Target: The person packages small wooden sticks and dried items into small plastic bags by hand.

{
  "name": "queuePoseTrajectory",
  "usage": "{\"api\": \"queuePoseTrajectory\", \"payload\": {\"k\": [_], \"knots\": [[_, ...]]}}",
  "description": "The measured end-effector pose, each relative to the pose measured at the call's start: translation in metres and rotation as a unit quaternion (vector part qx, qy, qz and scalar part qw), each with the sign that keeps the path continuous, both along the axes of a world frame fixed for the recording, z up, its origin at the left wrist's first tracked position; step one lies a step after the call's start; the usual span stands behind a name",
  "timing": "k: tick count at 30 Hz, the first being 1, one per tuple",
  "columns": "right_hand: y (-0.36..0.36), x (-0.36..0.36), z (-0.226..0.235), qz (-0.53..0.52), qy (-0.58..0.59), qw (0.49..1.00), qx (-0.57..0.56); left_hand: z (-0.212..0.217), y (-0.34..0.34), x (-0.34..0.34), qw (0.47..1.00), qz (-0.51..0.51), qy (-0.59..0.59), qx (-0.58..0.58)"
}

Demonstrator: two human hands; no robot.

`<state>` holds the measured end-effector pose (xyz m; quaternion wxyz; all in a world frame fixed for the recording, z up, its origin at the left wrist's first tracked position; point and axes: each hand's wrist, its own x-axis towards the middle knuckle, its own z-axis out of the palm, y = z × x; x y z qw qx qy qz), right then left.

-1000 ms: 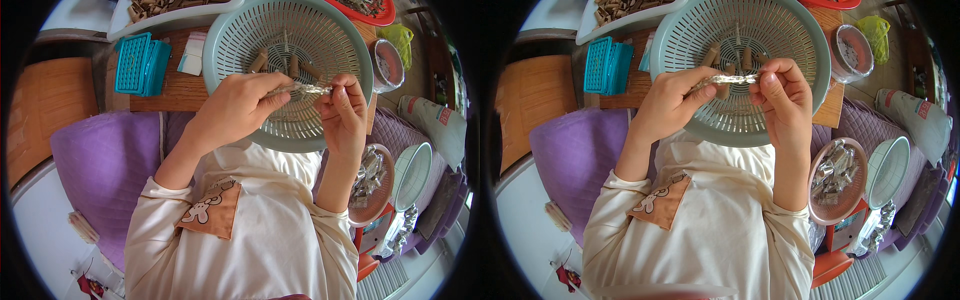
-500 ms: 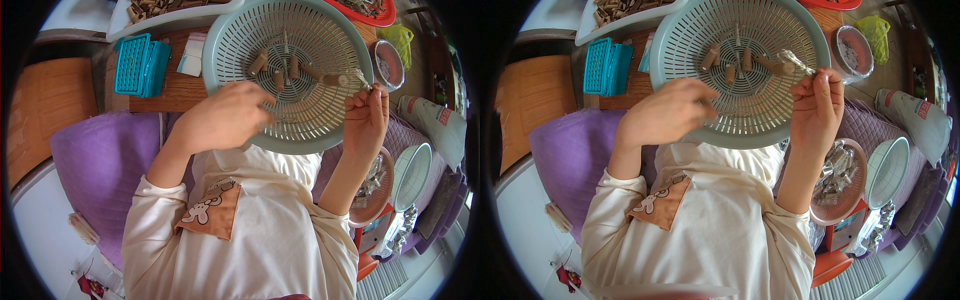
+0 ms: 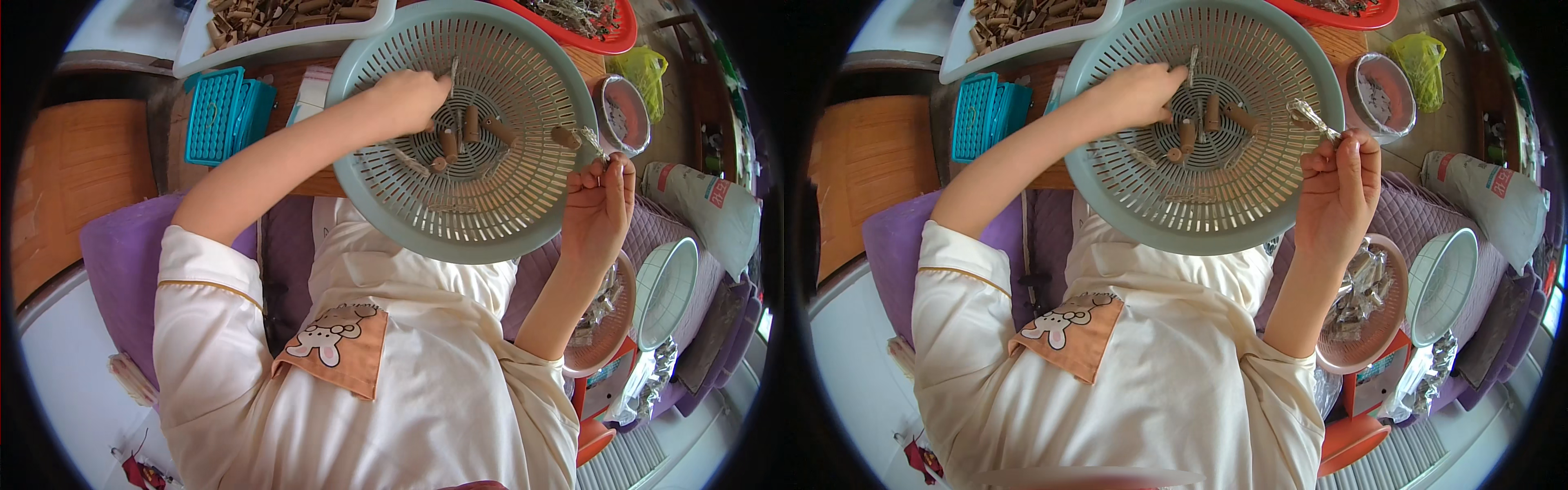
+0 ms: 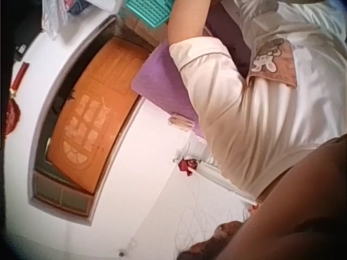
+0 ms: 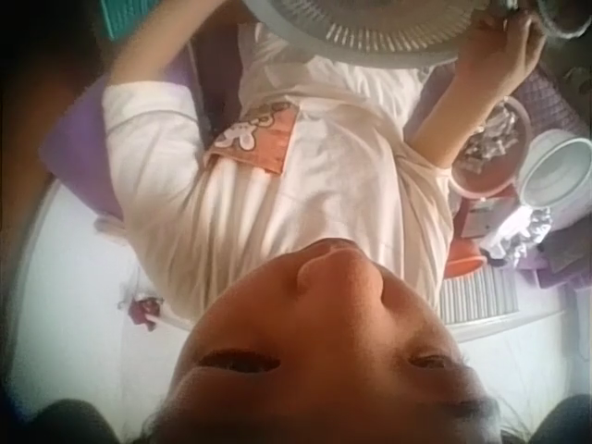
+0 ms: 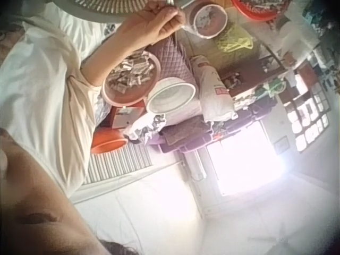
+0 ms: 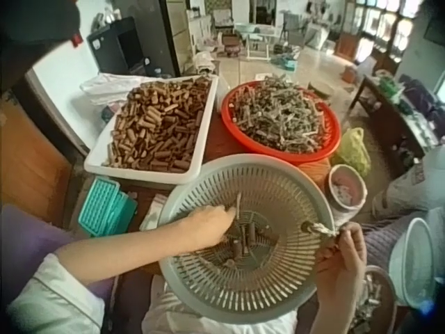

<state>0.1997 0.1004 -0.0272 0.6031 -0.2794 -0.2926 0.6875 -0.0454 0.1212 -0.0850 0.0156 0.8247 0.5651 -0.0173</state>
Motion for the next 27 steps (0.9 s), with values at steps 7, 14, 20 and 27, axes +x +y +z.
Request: {"api": "queuePoseTrajectory", "payload": {"k": [7,14,20,27], "knots": [[0.001,0.007,0.003,0.01,0.004,1.0,0.006,0.046,0.022,-0.018,0.958,0.042,-0.203,-0.198],[0.003,0.001,0.004,0.021,0.026,0.999,0.0,0.057,0.023,-0.039,0.783,0.036,-0.534,-0.317],[0.003,-0.002,0.003,0.03,0.006,1.0,0.004,0.048,0.009,-0.034,0.879,0.124,-0.408,-0.213],[0.006,-0.02,0.01,0.174,0.158,0.953,-0.193,0.082,-0.016,-0.01,0.844,0.068,-0.514,-0.141]]}}
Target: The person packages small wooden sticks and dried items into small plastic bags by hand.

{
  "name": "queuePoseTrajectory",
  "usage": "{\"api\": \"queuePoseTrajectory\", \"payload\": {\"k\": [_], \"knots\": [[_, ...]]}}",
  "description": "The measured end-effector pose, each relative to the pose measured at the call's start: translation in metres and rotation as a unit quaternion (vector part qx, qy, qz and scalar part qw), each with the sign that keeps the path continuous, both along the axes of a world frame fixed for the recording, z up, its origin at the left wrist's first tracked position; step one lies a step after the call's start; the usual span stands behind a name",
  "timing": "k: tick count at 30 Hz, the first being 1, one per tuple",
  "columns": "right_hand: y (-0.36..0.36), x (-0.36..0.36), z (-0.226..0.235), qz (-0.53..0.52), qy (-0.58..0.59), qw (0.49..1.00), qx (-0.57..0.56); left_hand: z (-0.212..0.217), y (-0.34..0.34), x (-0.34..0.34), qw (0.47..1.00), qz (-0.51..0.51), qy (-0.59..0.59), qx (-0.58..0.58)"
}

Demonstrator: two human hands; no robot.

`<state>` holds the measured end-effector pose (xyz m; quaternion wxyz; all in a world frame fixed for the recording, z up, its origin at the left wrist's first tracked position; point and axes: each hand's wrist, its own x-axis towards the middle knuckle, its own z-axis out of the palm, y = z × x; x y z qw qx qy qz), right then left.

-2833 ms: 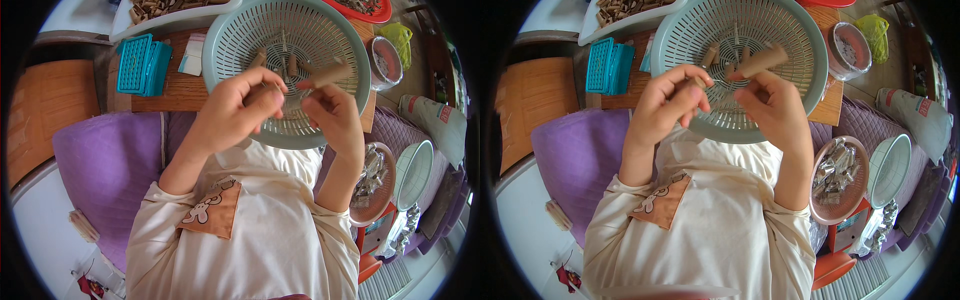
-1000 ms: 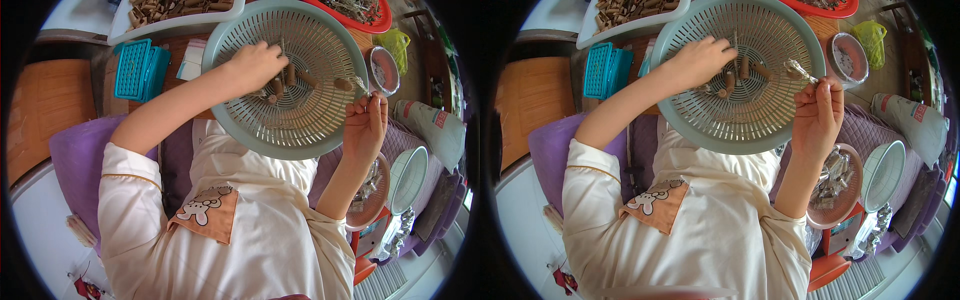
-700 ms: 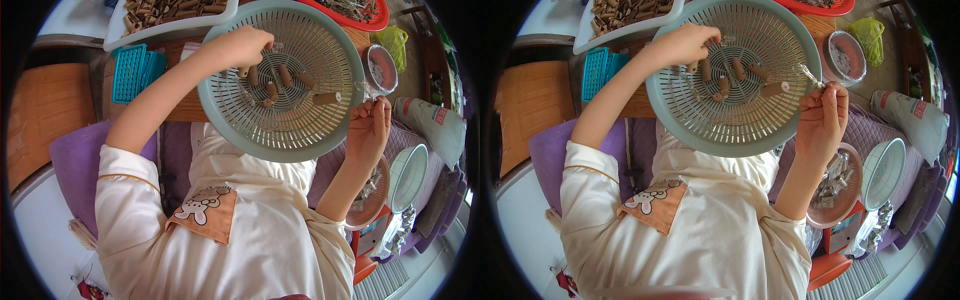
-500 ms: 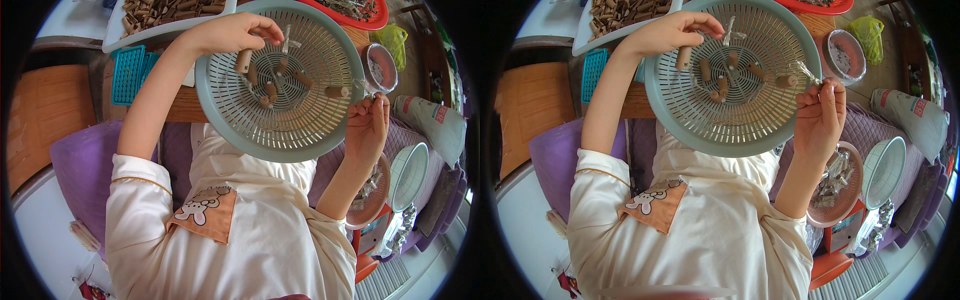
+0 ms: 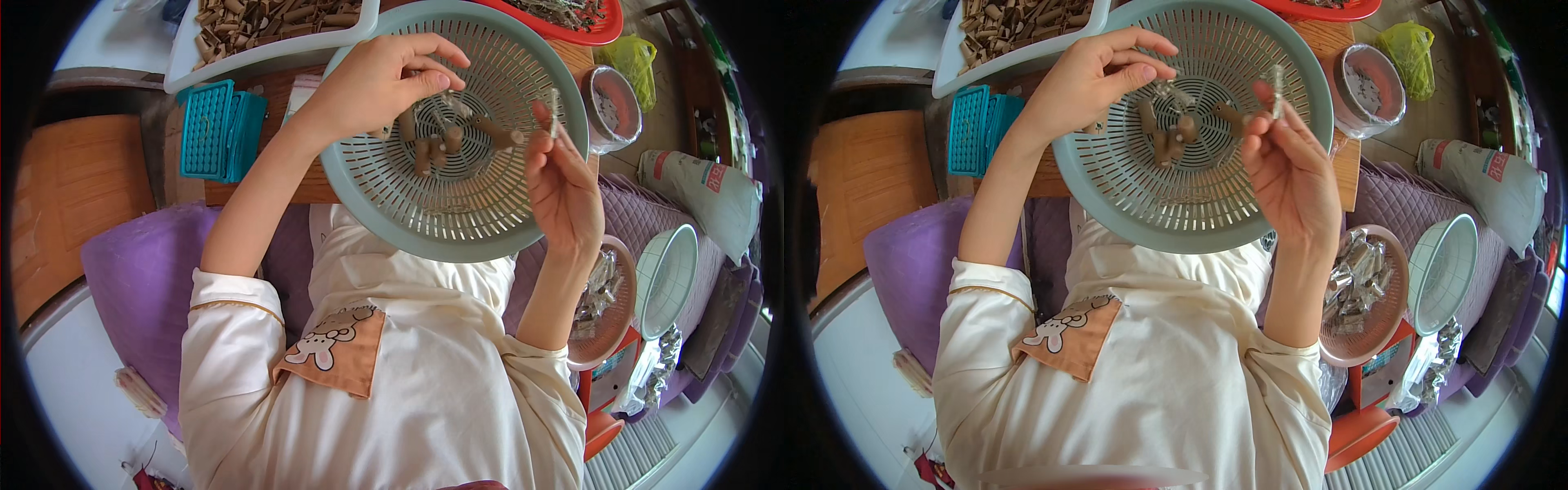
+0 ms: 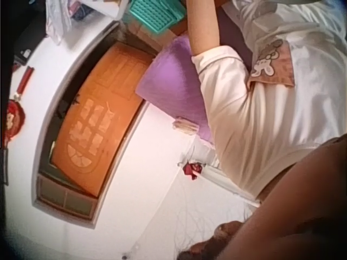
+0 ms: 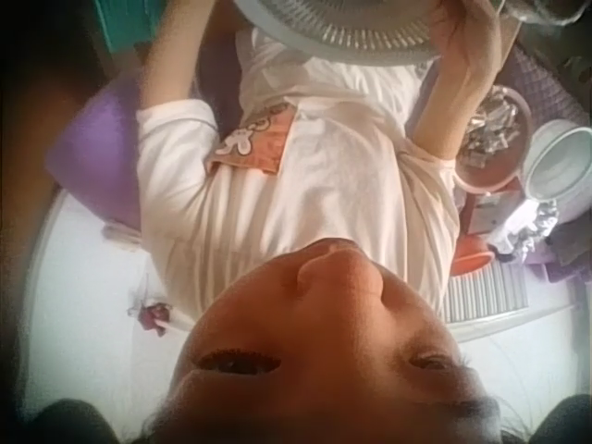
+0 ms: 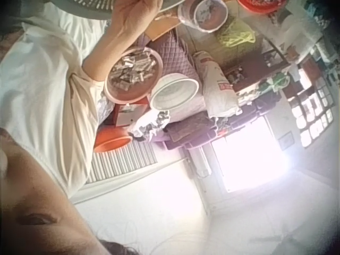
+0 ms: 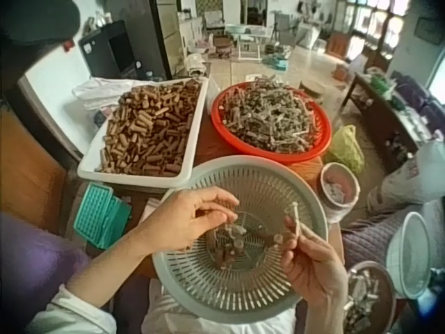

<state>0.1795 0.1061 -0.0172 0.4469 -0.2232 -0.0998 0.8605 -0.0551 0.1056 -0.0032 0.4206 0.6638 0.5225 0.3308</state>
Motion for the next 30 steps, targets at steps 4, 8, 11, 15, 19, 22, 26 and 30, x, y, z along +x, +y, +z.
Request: {"api": "queuePoseTrajectory", "payload": {"k": [4,8,11,15,19,22,26,30], "knots": [[-0.002,-0.012,-0.009,0.043,0.015,0.999,-0.001,-0.003,-0.01,0.006,0.995,-0.004,-0.096,0.013],[-0.008,-0.026,-0.015,0.05,-0.053,0.997,0.032,0.003,-0.021,0.01,0.99,0.001,-0.14,0.007],[-0.014,-0.043,-0.006,0.068,-0.2,0.976,0.05,0.014,-0.029,0.014,0.982,-0.01,-0.18,0.048],[-0.022,-0.055,-0.001,0.106,-0.189,0.974,0.073,0.021,-0.04,0.023,0.971,-0.022,-0.236,0.039],[-0.026,-0.059,0.01,0.072,-0.184,0.977,0.078,0.024,-0.053,0.027,0.965,-0.076,-0.247,0.043],[-0.03,-0.059,0.013,0.071,-0.126,0.987,0.073,0.013,-0.059,0.03,0.965,-0.101,-0.198,0.137],[-0.032,-0.058,-0.001,0.082,-0.061,0.987,0.123,0.009,-0.073,0.036,0.964,-0.121,-0.124,0.204],[-0.039,-0.054,0.017,0.06,-0.165,0.971,0.162,0.017,-0.08,0.032,0.957,-0.003,-0.02,0.29]]}}
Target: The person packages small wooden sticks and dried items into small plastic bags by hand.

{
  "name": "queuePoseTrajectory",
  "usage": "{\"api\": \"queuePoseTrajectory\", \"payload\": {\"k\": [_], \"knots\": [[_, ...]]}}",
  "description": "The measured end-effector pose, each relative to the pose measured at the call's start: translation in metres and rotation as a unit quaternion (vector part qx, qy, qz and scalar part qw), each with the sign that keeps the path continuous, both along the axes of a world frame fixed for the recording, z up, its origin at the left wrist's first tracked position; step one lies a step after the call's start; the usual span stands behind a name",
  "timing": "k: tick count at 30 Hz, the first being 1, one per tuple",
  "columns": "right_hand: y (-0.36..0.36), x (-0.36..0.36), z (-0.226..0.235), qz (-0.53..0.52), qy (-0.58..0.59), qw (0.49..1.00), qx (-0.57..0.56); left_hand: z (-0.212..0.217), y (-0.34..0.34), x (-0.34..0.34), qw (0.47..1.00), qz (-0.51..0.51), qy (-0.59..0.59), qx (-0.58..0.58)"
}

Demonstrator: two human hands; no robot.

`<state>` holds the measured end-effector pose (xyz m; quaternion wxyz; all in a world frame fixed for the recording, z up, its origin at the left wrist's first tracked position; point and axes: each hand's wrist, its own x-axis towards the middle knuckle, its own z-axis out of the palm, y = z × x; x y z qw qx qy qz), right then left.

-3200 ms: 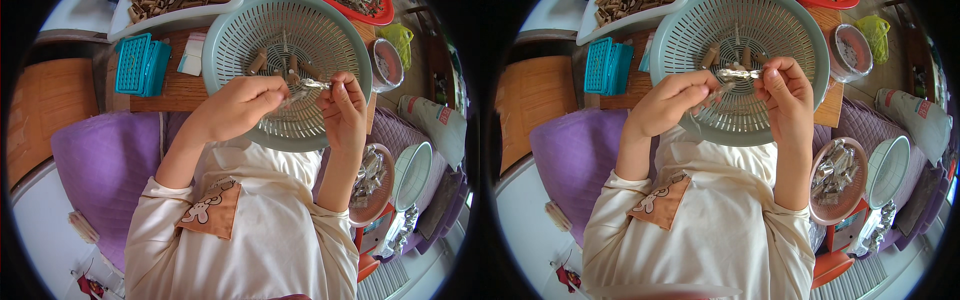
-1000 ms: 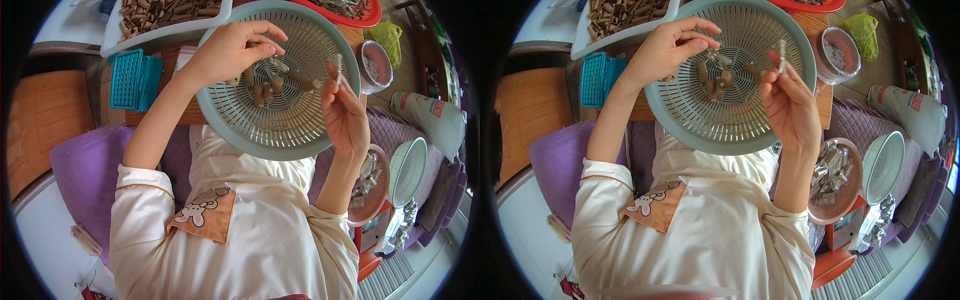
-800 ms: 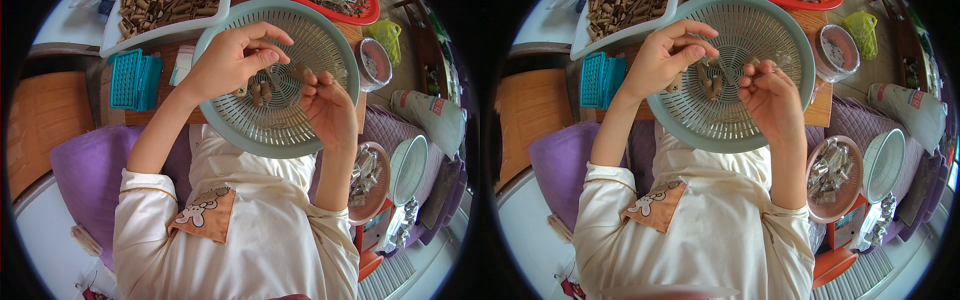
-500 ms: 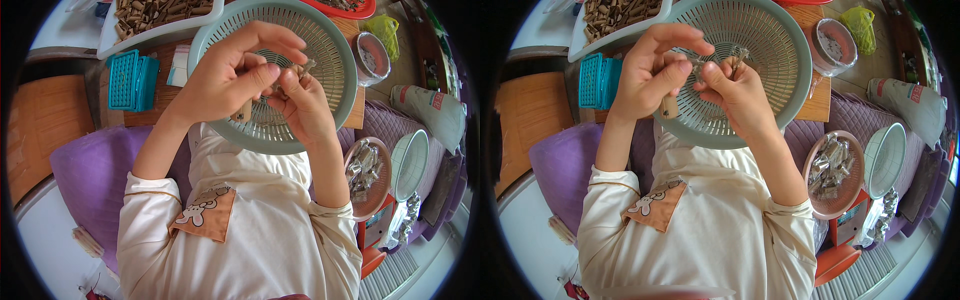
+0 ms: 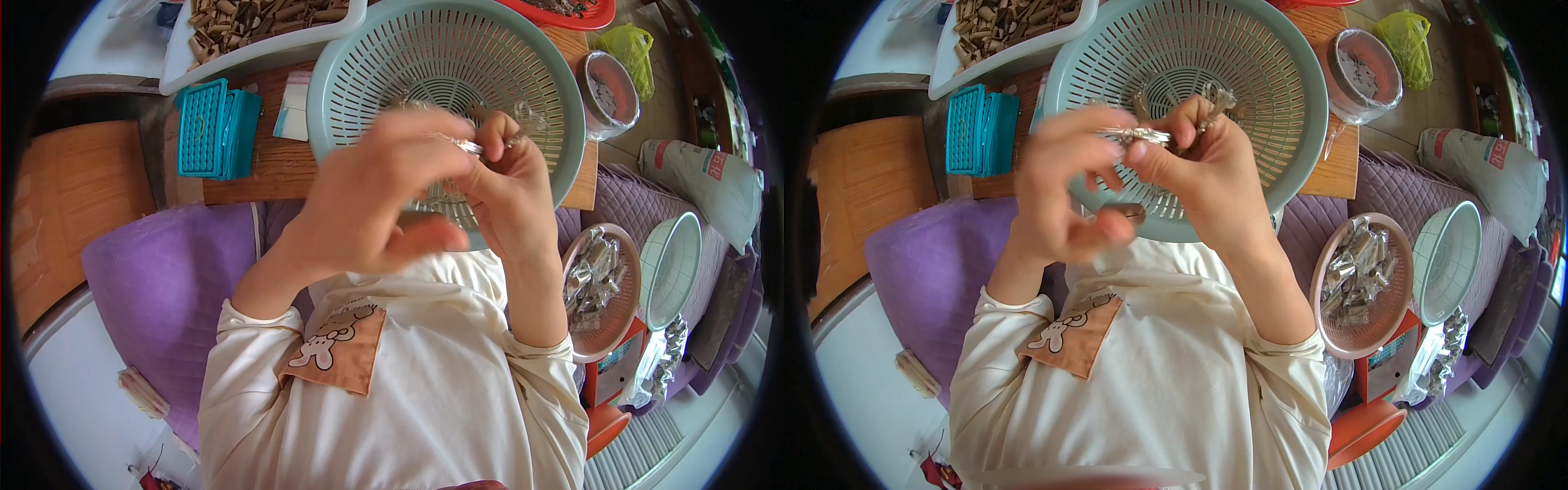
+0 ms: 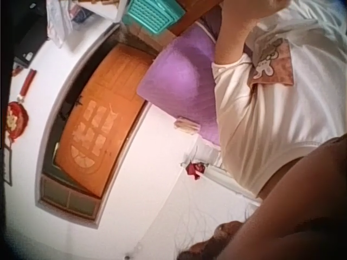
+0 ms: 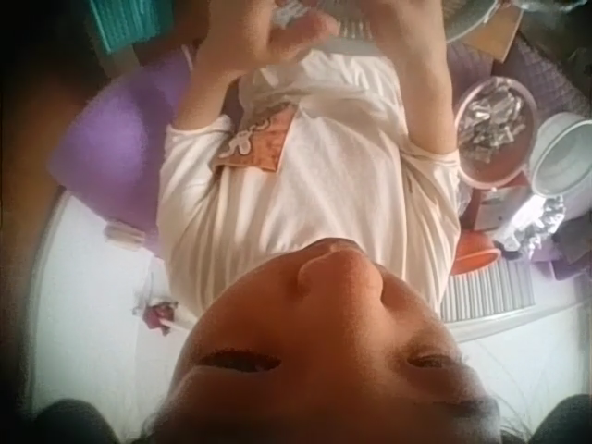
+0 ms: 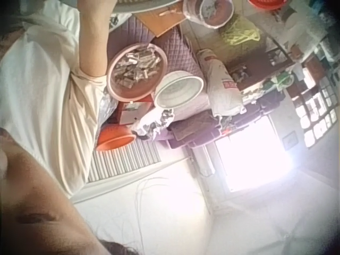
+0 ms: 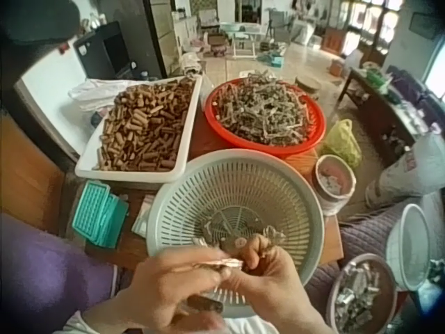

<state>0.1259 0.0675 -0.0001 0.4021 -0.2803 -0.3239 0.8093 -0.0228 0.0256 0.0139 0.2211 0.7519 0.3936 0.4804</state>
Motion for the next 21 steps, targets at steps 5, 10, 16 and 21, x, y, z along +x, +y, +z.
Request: {"api": "queuePoseTrajectory", "payload": {"k": [5,10,16,21], "knots": [[-0.006,0.005,0.004,-0.018,-0.06,0.997,0.047,0.004,0.01,-0.012,0.973,0.147,0.155,0.087],[-0.005,0.009,0.01,0.008,0.021,0.999,0.037,0.019,0.007,-0.004,0.974,0.198,0.08,0.069],[-0.007,0.011,0.008,0.016,0.114,0.993,-0.011,0.024,0.012,0.001,0.955,0.14,-0.23,-0.123],[-0.007,0.011,0.007,0.013,0.133,0.989,-0.065,0.023,0.011,-0.001,0.968,0.131,-0.186,-0.102]]}}
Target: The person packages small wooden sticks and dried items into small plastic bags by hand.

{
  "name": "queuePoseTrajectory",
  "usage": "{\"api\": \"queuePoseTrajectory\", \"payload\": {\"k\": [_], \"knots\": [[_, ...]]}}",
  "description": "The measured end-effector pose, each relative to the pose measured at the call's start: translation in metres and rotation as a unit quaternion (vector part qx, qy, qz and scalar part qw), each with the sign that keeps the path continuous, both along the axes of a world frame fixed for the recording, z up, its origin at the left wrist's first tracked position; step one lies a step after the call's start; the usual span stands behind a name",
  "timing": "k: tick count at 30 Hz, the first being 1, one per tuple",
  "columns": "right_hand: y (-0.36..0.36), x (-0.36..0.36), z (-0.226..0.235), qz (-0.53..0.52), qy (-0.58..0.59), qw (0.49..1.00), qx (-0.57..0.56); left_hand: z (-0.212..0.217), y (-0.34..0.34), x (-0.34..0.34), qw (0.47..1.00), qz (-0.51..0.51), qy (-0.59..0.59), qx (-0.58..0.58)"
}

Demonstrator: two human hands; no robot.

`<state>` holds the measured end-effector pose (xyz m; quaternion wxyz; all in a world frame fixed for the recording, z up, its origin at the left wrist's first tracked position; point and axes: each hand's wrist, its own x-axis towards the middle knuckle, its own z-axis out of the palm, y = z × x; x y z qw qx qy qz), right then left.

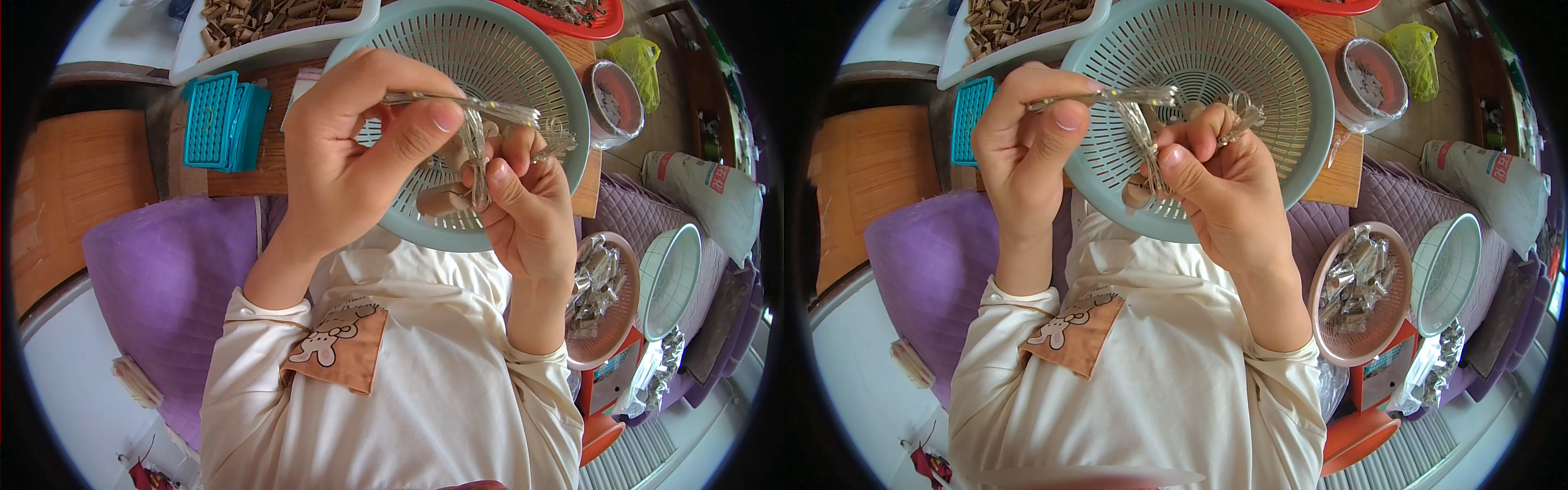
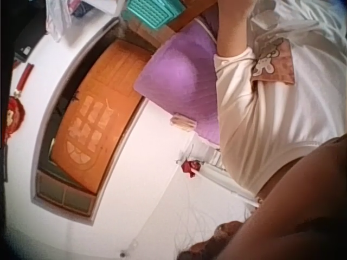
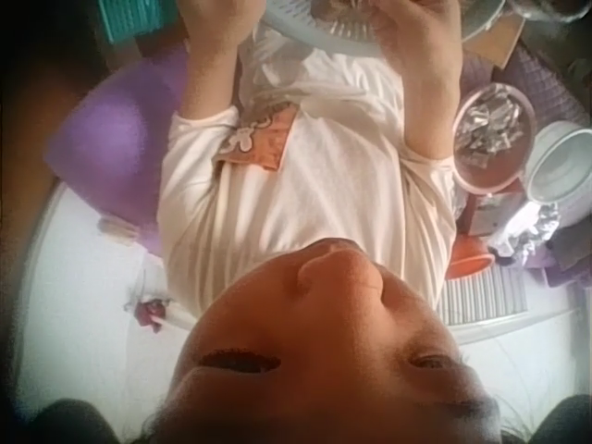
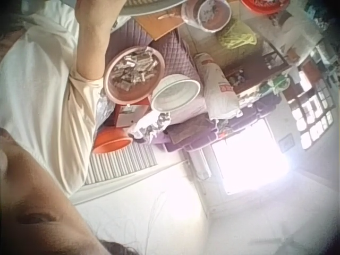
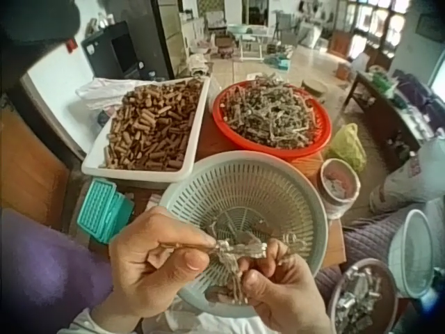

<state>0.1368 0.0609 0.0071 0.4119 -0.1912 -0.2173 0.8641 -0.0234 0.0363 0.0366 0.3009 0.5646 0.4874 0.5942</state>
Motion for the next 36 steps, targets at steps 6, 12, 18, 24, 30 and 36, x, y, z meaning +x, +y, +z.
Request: {"api": "queuePoseTrajectory", "payload": {"k": [6,12,18,24,30,36], "knots": [[0.005,0.002,-0.002,0.015,-0.037,0.999,0.023,0.002,0.008,-0.001,0.991,-0.044,0.119,0.034],[0.005,0.001,-0.002,0.04,0.012,0.999,-0.015,0.0,0.009,-0.002,0.992,-0.067,0.105,0.027],[0.007,0.002,-0.006,0.04,0.045,0.998,-0.031,-0.007,0.007,0.003,0.997,-0.065,0.048,0.008],[0.006,0.002,-0.002,0.034,0.085,0.995,-0.042,-0.024,0.004,0.026,0.991,-0.047,-0.126,0.008],[0.005,0.006,-0.002,0.065,0.169,0.982,-0.051,-0.036,0.002,0.013,0.975,-0.177,-0.122,-0.052],[0.002,0.006,-0.003,0.074,0.142,0.987,0.001,-0.027,0.007,-0.006,0.922,-0.303,-0.115,-0.21]]}}
